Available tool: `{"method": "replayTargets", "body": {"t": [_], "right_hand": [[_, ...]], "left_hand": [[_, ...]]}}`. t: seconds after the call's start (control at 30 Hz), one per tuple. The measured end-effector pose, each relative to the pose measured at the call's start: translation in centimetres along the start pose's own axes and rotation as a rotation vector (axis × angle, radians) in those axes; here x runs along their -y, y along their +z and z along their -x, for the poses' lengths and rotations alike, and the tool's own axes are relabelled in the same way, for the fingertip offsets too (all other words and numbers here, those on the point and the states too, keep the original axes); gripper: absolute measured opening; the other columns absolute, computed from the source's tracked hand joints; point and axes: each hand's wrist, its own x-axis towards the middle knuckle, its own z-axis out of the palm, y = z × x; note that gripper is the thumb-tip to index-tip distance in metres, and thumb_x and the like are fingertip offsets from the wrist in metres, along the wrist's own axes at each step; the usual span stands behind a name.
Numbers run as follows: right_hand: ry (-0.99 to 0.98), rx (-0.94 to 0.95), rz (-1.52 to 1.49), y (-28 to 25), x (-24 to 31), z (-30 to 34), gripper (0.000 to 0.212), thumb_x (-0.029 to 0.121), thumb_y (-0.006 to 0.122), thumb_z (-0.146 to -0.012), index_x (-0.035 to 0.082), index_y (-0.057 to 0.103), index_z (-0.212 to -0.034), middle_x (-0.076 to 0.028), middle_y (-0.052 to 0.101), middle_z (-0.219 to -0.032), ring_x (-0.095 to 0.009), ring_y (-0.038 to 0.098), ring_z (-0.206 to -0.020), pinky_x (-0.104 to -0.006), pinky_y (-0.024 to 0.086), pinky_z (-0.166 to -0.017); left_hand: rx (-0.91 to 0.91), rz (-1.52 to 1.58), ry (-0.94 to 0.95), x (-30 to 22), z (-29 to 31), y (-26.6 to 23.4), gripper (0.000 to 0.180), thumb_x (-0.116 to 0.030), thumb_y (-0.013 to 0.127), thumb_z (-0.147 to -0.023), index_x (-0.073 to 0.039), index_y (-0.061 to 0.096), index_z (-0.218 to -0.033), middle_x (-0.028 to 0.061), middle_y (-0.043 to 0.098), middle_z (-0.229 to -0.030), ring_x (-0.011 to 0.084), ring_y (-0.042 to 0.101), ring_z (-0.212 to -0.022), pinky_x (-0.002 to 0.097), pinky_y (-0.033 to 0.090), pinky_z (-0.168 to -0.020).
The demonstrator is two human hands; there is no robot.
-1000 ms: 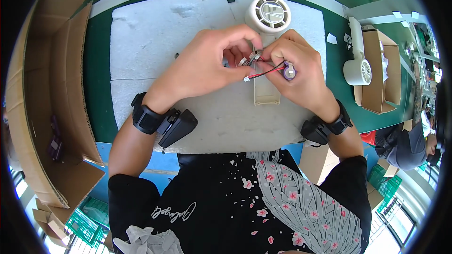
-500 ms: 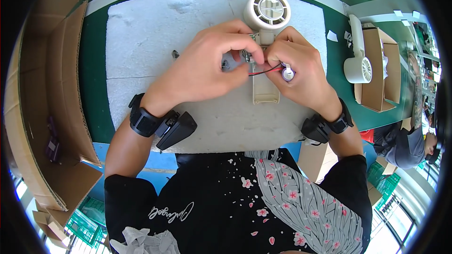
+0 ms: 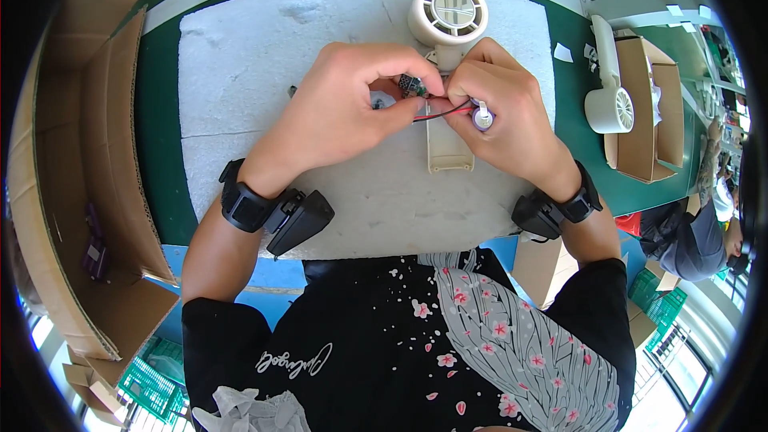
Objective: The person assembles a portable fan by connecting a battery pack to a circuit board, fitting it into the housing, and then removing it to repeat the process with another battery pack.
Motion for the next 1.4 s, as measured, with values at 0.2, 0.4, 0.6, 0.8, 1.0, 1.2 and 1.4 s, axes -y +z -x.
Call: {"method": "replayTargets", "body": {"t": [0.2,0.4,0.6,0.8,1.0,1.2,1.4], "right_hand": [[0.002,-0.05,-0.126,-0.1,-0.5,0.4,0.026,-0.009,0.07,-0.066,0.004,0.048,-0.07,-0.006,0.056,-0.069,-0.022,0.054,-0.07,-0.0283,0.045,-0.06],[0.123,-0.134,-0.147,-0.3,-0.9,0.5,0.022,-0.007,0.069,-0.069,0.003,0.05,-0.072,-0.007,0.057,-0.071,-0.017,0.054,-0.063,-0.0253,0.043,-0.057],[0.02,-0.133,-0.078,-0.9,-0.9,-0.1,0.013,-0.003,0.072,-0.071,0.002,0.062,-0.079,-0.007,0.057,-0.071,-0.015,0.054,-0.06,-0.0249,0.041,-0.053],[-0.069,-0.086,0.029,-1.3,-0.6,0.0,0.012,0.006,0.075,-0.075,0.005,0.073,-0.086,-0.005,0.056,-0.068,-0.016,0.052,-0.057,-0.0272,0.039,-0.049],[-0.058,-0.093,0.023,-0.6,-0.4,0.3,0.011,0.006,0.074,-0.077,0.006,0.074,-0.087,-0.005,0.054,-0.065,-0.017,0.05,-0.054,-0.0296,0.038,-0.047],[0.074,-0.069,-0.059,-0.2,-0.3,0.4,0.012,0.006,0.074,-0.077,0.007,0.074,-0.089,-0.005,0.055,-0.065,-0.018,0.05,-0.053,-0.0305,0.039,-0.047],[0.109,-0.055,-0.086,0.0,-0.3,0.0,0.013,0.005,0.074,-0.077,0.007,0.074,-0.09,-0.006,0.055,-0.066,-0.018,0.05,-0.053,-0.0302,0.039,-0.048]], "left_hand": [[0.025,0.092,-0.094,0.3,0.2,0.1,0.02,0.009,0.063,-0.082,0.001,0.064,-0.1,0.0043,0.064,-0.097,0.012,0.061,-0.091,0.0272,0.051,-0.083],[0.046,0.133,-0.136,0.2,0.0,-0.1,0.017,0.004,0.068,-0.084,0.002,0.063,-0.101,0.0046,0.064,-0.098,0.0113,0.061,-0.091,0.0252,0.05,-0.082],[0.002,0.229,-0.229,0.1,-0.2,-0.4,0.016,0.0,0.067,-0.087,0.004,0.064,-0.101,0.0056,0.065,-0.095,0.0112,0.062,-0.087,0.0243,0.051,-0.078],[-0.029,0.246,-0.173,0.5,0.4,-0.2,0.013,-0.003,0.065,-0.09,0.005,0.065,-0.1,0.0061,0.065,-0.09,0.0114,0.063,-0.083,0.0237,0.051,-0.074],[-0.092,0.096,-0.115,0.3,0.4,0.2,0.011,-0.006,0.067,-0.088,0.003,0.068,-0.094,0.0032,0.065,-0.077,0.0054,0.057,-0.069,0.0204,0.044,-0.057],[-0.172,0.011,-0.025,-0.4,0.3,0.3,0.012,-0.004,0.068,-0.086,0.002,0.07,-0.096,0.0071,0.067,-0.079,0.0088,0.062,-0.07,0.0214,0.049,-0.061],[-0.224,-0.113,-0.013,0.0,0.3,0.5,0.014,-0.002,0.068,-0.085,0.004,0.069,-0.097,0.0085,0.068,-0.084,0.01,0.064,-0.074,0.0218,0.051,-0.064]]}}
